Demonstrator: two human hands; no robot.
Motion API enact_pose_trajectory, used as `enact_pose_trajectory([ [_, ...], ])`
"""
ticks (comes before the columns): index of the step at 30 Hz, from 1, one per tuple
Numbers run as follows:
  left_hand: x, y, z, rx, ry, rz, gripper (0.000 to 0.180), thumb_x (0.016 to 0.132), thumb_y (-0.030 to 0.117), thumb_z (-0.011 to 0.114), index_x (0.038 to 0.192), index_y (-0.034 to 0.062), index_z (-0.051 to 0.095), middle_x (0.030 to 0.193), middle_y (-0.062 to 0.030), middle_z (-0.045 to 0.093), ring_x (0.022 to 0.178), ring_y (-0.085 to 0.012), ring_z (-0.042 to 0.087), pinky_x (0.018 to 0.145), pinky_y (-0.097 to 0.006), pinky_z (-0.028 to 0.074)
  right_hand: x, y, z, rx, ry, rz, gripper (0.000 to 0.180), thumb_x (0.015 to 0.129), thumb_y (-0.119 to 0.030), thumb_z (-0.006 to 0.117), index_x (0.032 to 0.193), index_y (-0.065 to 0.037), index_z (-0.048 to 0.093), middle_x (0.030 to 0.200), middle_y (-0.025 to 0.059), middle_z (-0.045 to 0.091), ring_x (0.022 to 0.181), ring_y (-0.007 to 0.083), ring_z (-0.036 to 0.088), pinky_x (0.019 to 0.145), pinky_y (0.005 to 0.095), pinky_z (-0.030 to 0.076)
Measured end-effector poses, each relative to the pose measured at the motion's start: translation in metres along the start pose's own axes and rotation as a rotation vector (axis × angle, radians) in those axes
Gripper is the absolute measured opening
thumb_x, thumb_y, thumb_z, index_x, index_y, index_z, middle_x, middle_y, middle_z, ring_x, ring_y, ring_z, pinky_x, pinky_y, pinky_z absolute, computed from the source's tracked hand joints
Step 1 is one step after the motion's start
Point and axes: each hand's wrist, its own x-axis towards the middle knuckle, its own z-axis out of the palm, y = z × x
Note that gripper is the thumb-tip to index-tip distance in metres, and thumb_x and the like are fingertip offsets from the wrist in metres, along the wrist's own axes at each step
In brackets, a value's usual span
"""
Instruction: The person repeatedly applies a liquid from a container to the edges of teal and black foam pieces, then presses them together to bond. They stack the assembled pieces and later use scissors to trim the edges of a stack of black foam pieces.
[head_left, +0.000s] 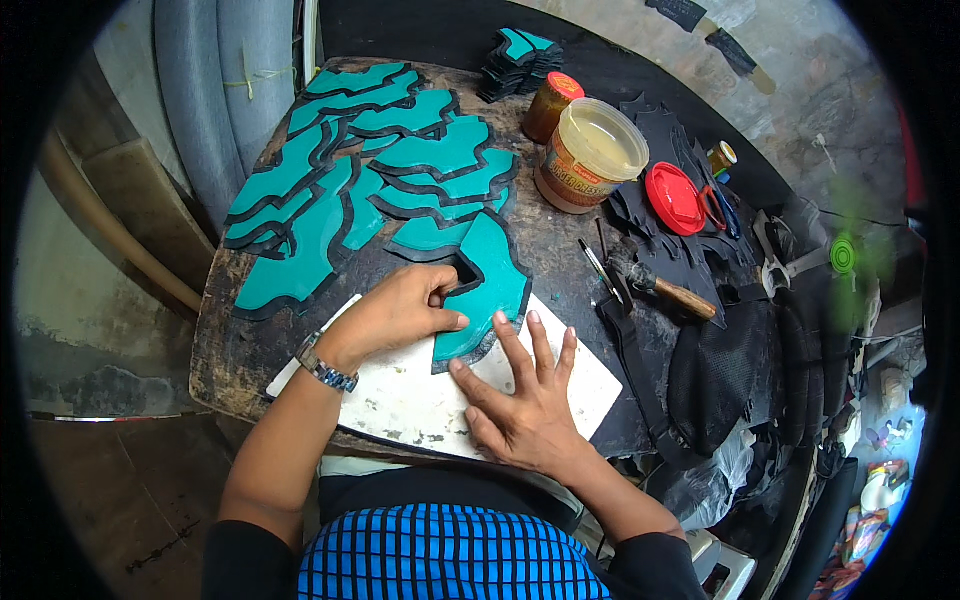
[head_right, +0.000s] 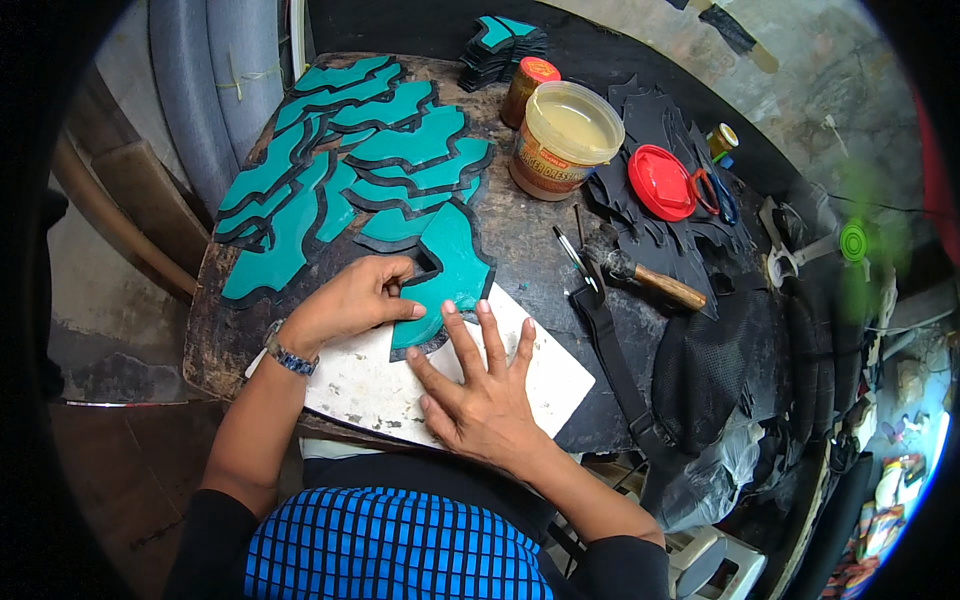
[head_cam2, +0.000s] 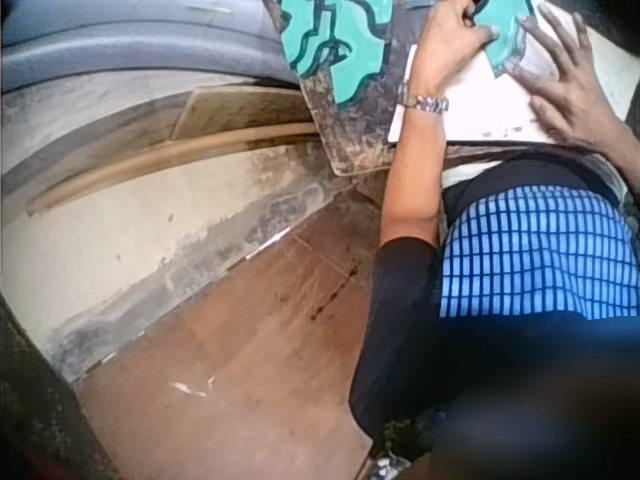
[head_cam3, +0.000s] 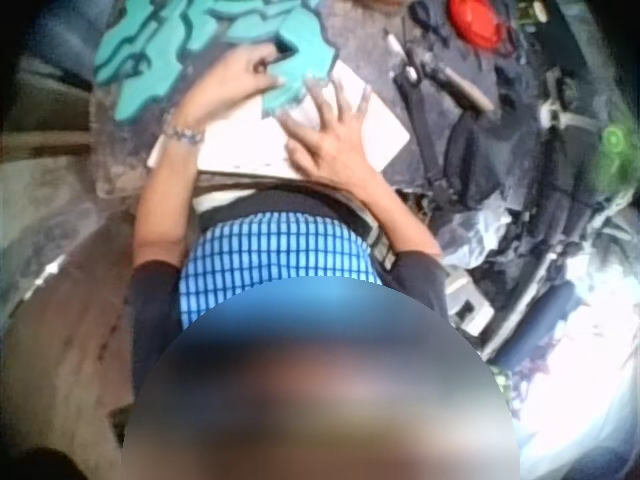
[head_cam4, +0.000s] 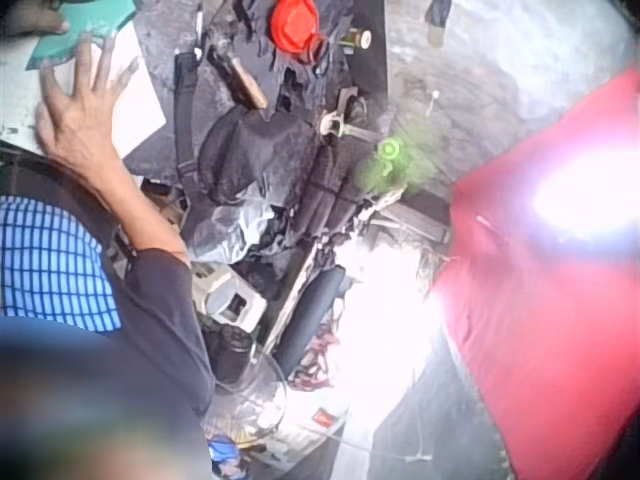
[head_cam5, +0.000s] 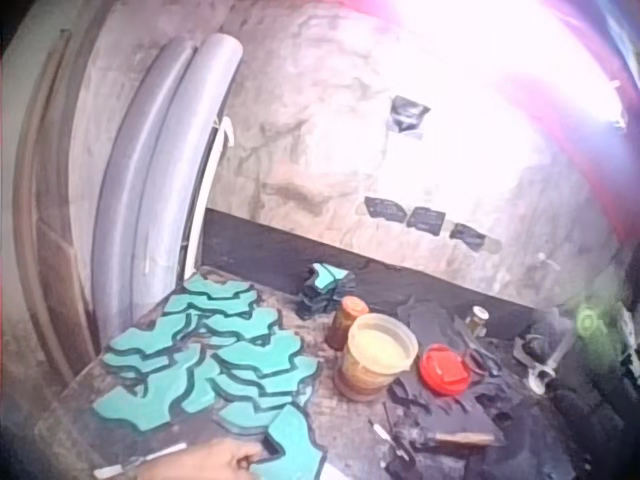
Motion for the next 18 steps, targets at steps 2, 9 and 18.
enact_pose_trajectory([
  [2, 0.001, 0.000, 0.000, 0.006, -0.002, 0.001, 0.038, 0.079, 0.015, 0.080, 0.073, 0.0036, 0.044, 0.067, 0.0030, 0.041, 0.066, -0.0060, 0.039, 0.056, -0.027, 0.036, 0.001, 0.002, 0.000, 0.031, 0.028, 0.007, 0.038, 0.084, -0.029, 0.063, 0.119, -0.017, 0.071, 0.155, 0.0215, 0.032, 0.148, 0.0480, 0.014, 0.111, 0.0723, -0.002],
  [9, 0.003, -0.006, 0.001, -0.045, -0.026, 0.013, 0.037, 0.078, 0.015, 0.080, 0.074, 0.0025, 0.045, 0.068, 0.0019, 0.041, 0.066, -0.0068, 0.040, 0.056, -0.029, 0.036, 0.007, 0.033, -0.001, -0.212, -0.036, 0.156, 0.047, 0.093, -0.043, 0.056, 0.137, -0.029, 0.060, 0.162, 0.0198, 0.020, 0.150, 0.0464, 0.007, 0.109, 0.0735, -0.006],
  [18, -0.004, -0.002, 0.003, 0.071, 0.068, 0.140, 0.028, 0.081, 0.019, 0.074, 0.096, -0.0024, 0.063, 0.076, -0.0111, 0.059, 0.070, -0.0144, 0.053, 0.063, -0.032, 0.045, 0.008, -0.003, 0.006, 0.115, -0.059, -0.023, 0.038, 0.090, -0.038, 0.057, 0.122, -0.022, 0.070, 0.156, 0.0191, 0.033, 0.147, 0.0448, 0.018, 0.113, 0.0694, -0.002],
])
